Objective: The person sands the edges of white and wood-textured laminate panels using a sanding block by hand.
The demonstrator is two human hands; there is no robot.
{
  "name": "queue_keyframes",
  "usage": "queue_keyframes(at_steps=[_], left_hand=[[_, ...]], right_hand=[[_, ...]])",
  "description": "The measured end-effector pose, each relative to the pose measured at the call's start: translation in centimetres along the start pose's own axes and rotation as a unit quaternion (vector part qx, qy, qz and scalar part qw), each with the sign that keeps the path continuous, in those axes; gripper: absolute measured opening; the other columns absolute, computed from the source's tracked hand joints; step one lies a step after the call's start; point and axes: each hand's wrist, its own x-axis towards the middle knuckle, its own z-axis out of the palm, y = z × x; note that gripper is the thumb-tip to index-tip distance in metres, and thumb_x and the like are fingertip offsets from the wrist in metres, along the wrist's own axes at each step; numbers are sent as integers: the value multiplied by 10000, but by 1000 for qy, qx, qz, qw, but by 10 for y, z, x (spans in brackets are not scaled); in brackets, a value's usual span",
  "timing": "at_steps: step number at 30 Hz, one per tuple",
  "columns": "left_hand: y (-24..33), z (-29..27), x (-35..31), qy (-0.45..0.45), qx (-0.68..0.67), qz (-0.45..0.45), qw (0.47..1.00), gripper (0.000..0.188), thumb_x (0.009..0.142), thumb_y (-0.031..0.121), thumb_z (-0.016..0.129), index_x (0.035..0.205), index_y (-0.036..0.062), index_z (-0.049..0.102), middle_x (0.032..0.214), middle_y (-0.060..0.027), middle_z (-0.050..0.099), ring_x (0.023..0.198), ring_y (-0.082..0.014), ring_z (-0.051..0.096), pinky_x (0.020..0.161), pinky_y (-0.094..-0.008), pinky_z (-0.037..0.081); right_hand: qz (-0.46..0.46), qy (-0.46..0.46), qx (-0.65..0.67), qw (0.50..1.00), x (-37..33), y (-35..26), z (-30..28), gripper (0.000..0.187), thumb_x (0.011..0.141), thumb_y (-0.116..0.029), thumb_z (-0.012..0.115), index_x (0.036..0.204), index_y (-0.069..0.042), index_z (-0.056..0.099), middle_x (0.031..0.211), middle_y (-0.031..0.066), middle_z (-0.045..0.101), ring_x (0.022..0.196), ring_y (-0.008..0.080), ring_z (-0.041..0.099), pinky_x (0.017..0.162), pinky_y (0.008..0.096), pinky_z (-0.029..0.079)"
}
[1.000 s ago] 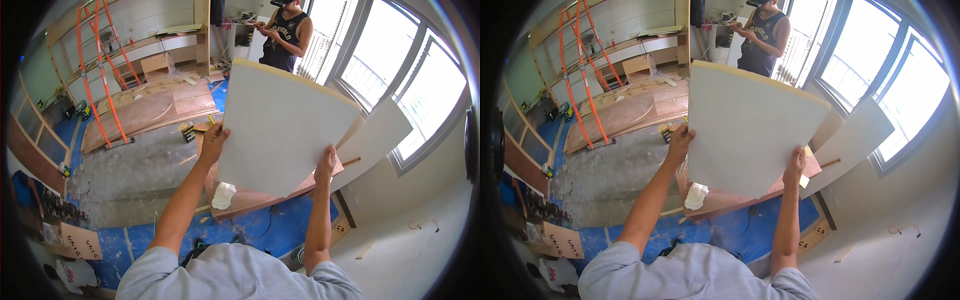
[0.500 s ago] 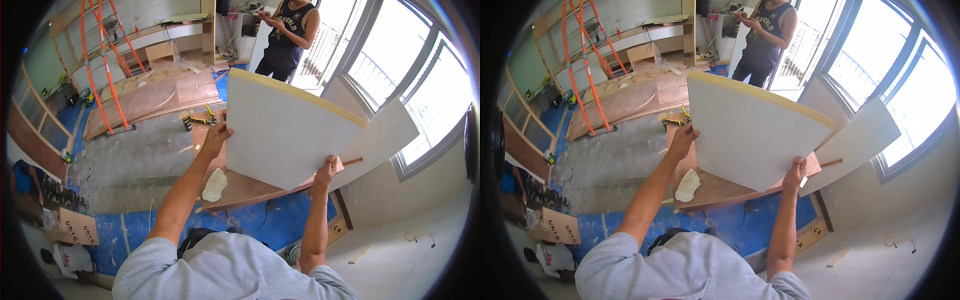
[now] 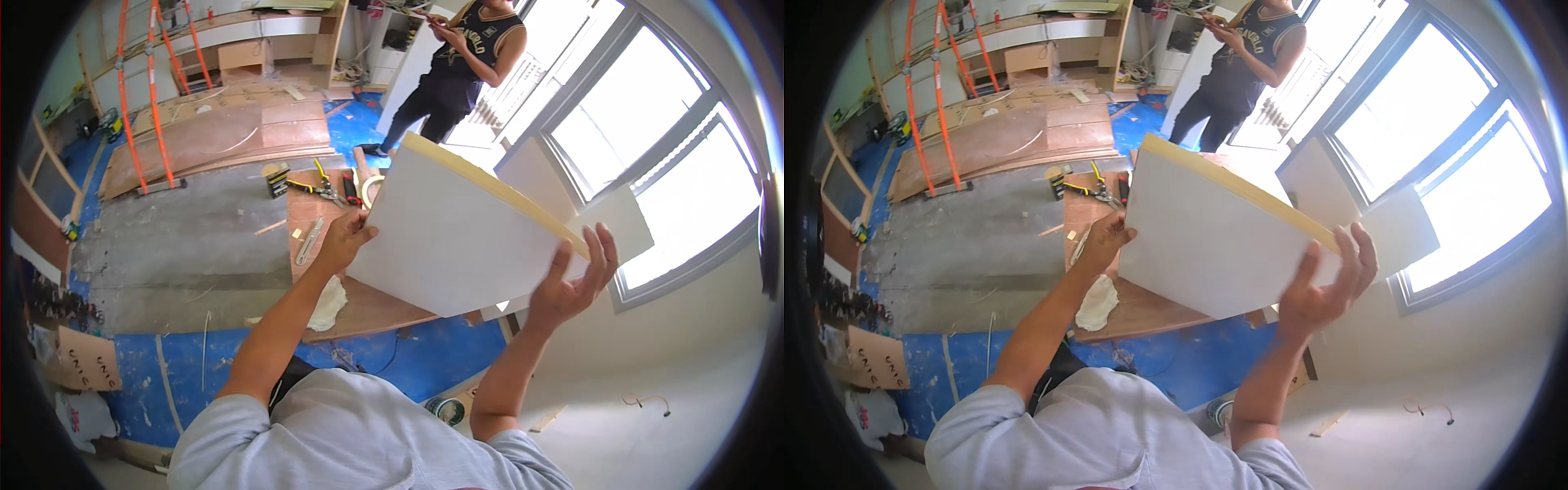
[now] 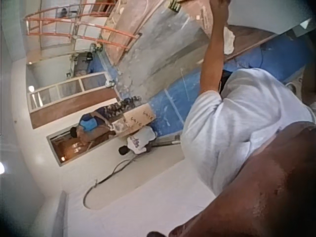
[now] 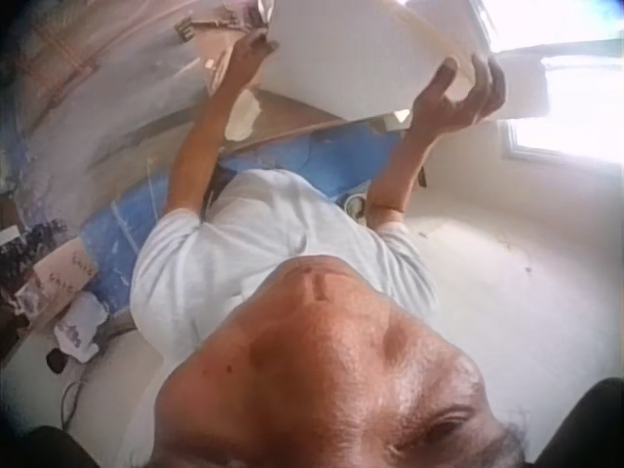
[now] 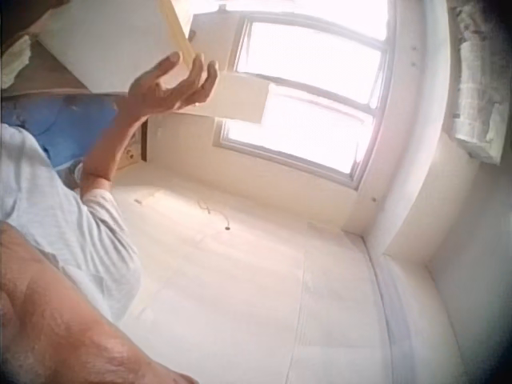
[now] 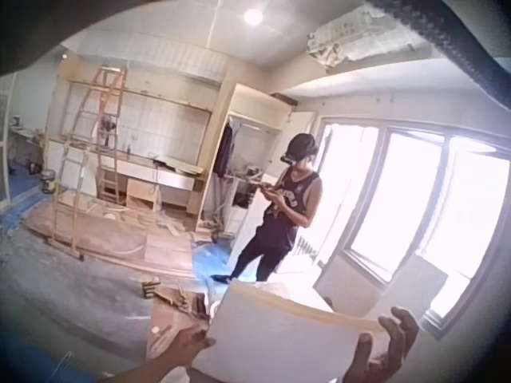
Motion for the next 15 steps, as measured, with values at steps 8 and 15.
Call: queue_keyframes(at_steps=[8, 15], left_hand=[[0, -1, 4, -37, 45, -30, 998, 301, 960, 86, 767, 1234, 3, 671, 972, -30, 716, 910, -95, 667, 839, -276, 548], [75, 0, 15, -42, 129, 159, 978, 617, 935, 81, 745, 1500, 0, 510, 1446, -225, 559, 1361, -325, 551, 1133, -421, 460]], right_hand=[[-40, -288, 139, 947, 44, -117, 89, 427, 898, -146, 804, 1306, -65, 706, 1285, 153, 705, 1166, 348, 677, 1001, 459, 514], [-103, -273, -53, 955, 23, -113, 127, 462, 869, -223, 814, 1309, -116, 723, 1161, 71, 736, 1008, 296, 686, 886, 440, 483]])
